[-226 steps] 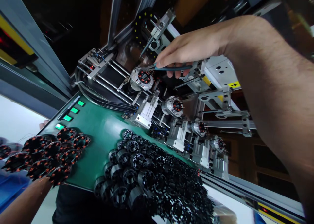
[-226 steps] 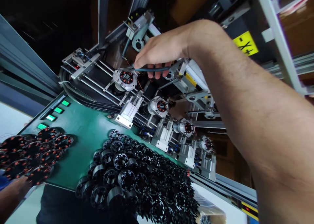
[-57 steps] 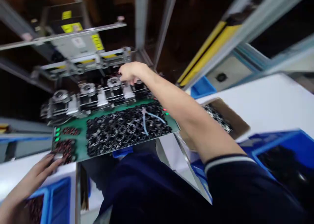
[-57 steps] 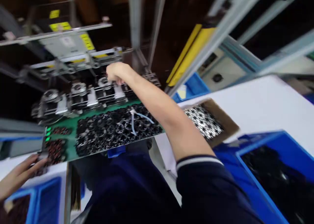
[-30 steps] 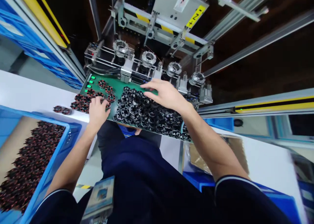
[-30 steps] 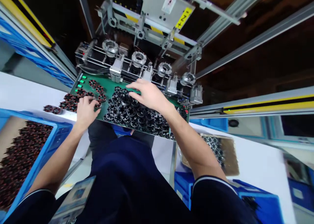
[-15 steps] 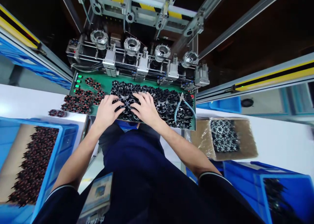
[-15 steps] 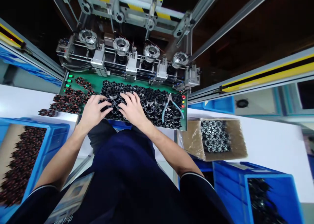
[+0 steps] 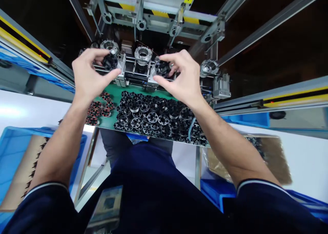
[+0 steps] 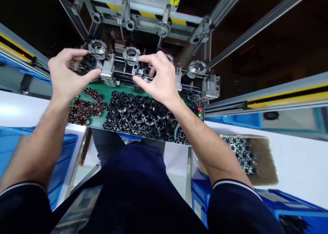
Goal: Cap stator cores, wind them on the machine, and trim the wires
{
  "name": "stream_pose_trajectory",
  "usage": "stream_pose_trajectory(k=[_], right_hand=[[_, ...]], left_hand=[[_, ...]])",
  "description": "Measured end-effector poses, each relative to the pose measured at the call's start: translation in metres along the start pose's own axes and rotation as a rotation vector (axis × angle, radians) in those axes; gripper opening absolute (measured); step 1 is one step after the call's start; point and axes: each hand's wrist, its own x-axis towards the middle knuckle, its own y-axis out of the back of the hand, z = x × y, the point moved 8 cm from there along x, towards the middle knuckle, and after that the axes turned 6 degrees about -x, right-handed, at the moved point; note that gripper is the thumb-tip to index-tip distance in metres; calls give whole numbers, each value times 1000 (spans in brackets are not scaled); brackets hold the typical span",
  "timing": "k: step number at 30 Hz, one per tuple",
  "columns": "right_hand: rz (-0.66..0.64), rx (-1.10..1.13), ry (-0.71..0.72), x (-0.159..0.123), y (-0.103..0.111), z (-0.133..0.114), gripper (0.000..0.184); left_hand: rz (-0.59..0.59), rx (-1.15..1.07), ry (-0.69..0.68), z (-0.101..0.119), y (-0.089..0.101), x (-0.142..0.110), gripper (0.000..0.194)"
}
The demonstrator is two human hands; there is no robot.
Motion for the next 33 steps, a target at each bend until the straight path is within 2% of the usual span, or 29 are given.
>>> stream_pose_trajectory(k=[3,5,7,9,11,14,17,20,23,26,30,33], right_hand=[[20,-23,-78,31,-38,40,68],[-10,-39,-145,36,-66,59,64],[-39,-45,-162,34,-83,67,61],[-16,-31,-144,30,-85,70,63],[5,-19,-143,27,-82,71,65],[-65,-17,-164,25,-85,69,67],[-60,83,-188,17,-79,53,70],[-35,367,-246,-3,-58,25,79],[-126,728,-350,-30,-32,-15,82],[-190,1036,-439,-49,0,-55,74],[-213,1240,-493,-66,31,-87,58],[-215,1321,-520,-79,41,-99,65]], left_hand=[[6,-9,18,-42,-35,42,86],[-36,-20,86,-74,-63,52,83],[-85,-24,98,-94,-84,52,82],[-80,-32,57,-103,-89,49,82],[-38,-48,44,-106,-84,45,80],[-65,-52,75,-103,-81,41,81],[-99,-143,87,-85,-76,33,85],[-66,-449,146,-53,-61,9,85],[-118,-803,287,-11,-46,-24,78],[-218,-1083,462,34,-34,-54,65],[-261,-1180,469,78,-15,-73,50],[-278,-1195,444,97,-10,-82,54]])
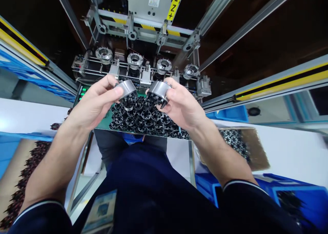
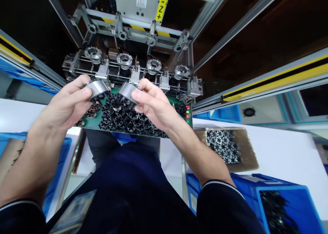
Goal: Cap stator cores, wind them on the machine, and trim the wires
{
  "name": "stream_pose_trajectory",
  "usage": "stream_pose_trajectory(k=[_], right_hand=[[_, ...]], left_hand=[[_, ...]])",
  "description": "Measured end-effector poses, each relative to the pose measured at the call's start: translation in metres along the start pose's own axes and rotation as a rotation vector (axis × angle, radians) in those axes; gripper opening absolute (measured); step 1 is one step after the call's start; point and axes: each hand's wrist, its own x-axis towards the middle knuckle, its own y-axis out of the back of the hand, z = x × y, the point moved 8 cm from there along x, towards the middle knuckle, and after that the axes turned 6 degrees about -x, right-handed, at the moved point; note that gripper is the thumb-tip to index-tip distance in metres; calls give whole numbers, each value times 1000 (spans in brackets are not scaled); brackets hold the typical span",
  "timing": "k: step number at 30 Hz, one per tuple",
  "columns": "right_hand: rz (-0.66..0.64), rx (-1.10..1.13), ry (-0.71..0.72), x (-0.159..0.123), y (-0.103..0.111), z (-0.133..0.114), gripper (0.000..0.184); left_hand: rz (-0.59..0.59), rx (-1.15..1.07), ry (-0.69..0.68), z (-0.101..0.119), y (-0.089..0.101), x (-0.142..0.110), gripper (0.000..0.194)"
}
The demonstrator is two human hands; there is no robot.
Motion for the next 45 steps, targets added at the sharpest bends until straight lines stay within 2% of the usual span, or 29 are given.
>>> stream_pose_trajectory(k=[4,6,10,14,19,22,26,30,37,39,41,43,45], right_hand=[[-9,38,-11,-17,-8,-4,68],[-19,42,-7,-22,-11,-7,77],[-11,17,-23,-32,-10,-11,82],[-4,16,-33,-38,-7,-12,79],[-19,9,-22,-36,-7,-9,71],[-19,-17,-33,-31,-5,-2,69],[-8,-51,-55,-20,-1,9,66],[59,-103,-91,-1,7,21,68],[106,-98,-103,36,18,28,56],[114,-147,-93,49,27,26,53],[136,-243,-49,67,44,23,56],[158,-380,15,93,66,21,67],[159,-526,65,124,88,26,84]], left_hand=[[-51,-74,41,-1,-22,-13,65],[-93,-94,81,-3,-35,-18,72],[-140,-92,136,-7,-49,-23,72],[-169,-125,147,-11,-53,-23,61],[-100,-116,179,-13,-48,-20,41],[-90,-148,214,-12,-43,-16,43],[-63,-152,270,-17,-29,-8,52],[54,-120,272,-27,-4,6,43],[101,-104,306,-40,20,41,39],[117,-66,264,-39,30,56,43],[134,102,145,-27,45,74,53],[146,384,22,-13,63,98,64],[189,587,2,-7,85,124,65]])
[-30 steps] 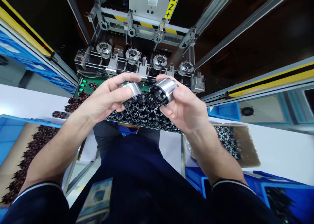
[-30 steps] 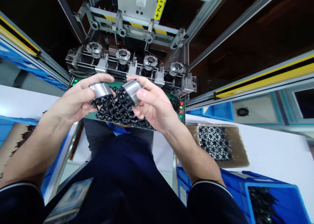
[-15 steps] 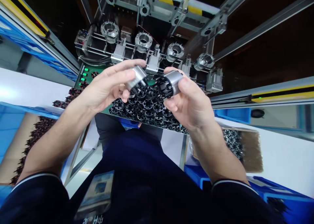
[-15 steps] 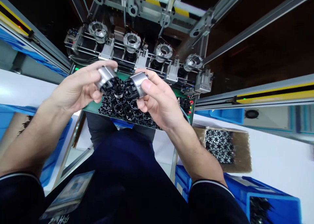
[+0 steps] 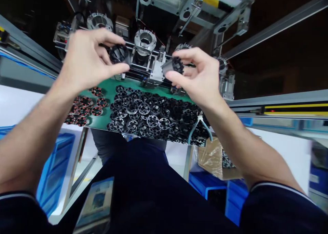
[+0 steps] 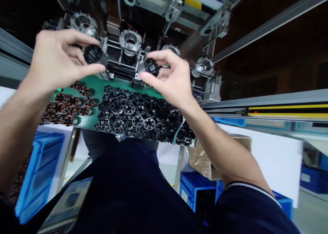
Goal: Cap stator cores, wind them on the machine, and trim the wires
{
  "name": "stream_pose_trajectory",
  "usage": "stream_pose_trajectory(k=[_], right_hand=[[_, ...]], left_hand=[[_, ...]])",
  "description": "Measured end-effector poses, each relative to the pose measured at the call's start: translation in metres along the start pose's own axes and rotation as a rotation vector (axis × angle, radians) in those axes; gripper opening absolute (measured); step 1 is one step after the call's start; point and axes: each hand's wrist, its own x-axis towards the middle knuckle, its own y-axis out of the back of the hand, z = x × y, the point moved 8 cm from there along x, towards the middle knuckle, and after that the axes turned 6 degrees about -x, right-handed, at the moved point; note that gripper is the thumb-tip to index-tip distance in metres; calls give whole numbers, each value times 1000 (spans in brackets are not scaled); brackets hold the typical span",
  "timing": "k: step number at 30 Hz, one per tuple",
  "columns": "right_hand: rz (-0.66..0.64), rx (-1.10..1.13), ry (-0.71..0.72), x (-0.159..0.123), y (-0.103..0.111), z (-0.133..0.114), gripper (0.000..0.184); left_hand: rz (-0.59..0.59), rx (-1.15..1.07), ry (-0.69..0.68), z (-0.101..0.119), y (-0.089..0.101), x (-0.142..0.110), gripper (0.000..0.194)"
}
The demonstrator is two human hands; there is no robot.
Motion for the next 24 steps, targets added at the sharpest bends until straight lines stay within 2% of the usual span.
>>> stream_pose_trajectory(k=[3,7,10,13,15,17,19,22,24], right_hand=[[-9,-241,38,47,5,32,99],[24,-609,60,77,-2,62,88],[-8,-573,125,77,-11,67,84],[31,-529,136,73,-12,65,84],[65,-533,97,72,-11,66,83],[82,-429,30,72,-11,67,84],[87,-242,-39,73,-10,68,87],[47,-101,-91,80,-9,63,93],[34,-159,-95,92,-5,56,95]], left_hand=[[40,0,164,-25,13,39,56],[-16,111,194,-39,12,61,56],[-72,154,172,-41,13,58,49],[-33,-62,202,-47,19,53,51],[32,-224,270,-55,21,47,51],[80,-312,258,-55,19,38,60],[153,-355,118,-45,20,19,77],[253,-446,-124,-36,22,-31,88],[350,-532,-178,-48,27,-73,80]])
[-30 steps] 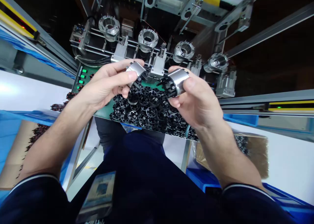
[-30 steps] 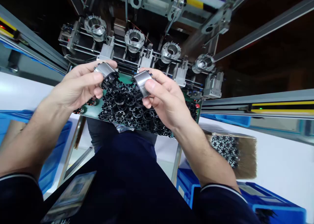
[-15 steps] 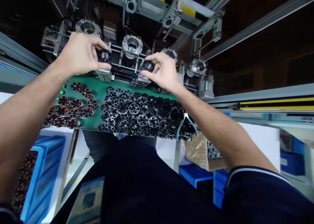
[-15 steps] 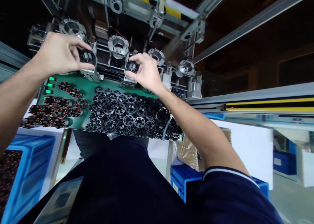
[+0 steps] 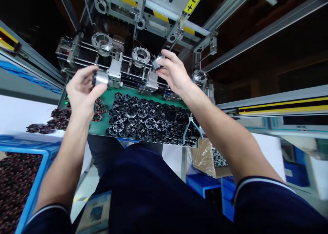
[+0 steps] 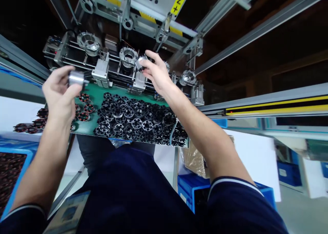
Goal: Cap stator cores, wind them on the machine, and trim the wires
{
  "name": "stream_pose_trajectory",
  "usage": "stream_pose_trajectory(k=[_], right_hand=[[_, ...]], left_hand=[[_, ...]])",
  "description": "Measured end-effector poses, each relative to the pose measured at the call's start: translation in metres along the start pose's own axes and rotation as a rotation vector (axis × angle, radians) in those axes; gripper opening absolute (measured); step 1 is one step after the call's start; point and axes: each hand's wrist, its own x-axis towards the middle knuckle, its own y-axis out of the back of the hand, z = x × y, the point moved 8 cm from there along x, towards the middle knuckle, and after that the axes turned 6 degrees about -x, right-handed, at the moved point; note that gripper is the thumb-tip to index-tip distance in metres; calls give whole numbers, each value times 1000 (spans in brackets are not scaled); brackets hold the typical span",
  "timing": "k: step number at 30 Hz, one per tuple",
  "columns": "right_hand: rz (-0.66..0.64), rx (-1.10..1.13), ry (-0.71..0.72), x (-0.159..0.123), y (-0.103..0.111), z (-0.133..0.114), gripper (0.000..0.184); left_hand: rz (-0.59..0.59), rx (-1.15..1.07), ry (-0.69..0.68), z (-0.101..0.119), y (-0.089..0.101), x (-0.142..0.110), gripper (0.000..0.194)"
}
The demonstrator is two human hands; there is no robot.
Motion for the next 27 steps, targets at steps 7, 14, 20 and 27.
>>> stream_pose_trajectory(k=[7,14,20,27], right_hand=[[169,-341,138,80,1,-39,92],[41,-859,307,102,-38,-60,57],[-153,-849,287,135,-35,-57,66],[-161,-941,336,111,-48,-51,89]], left_hand=[[380,-156,183,-51,120,-122,53],[502,38,290,-60,191,-193,40],[564,84,204,-47,195,-180,43],[587,-275,303,-44,152,-143,33]])
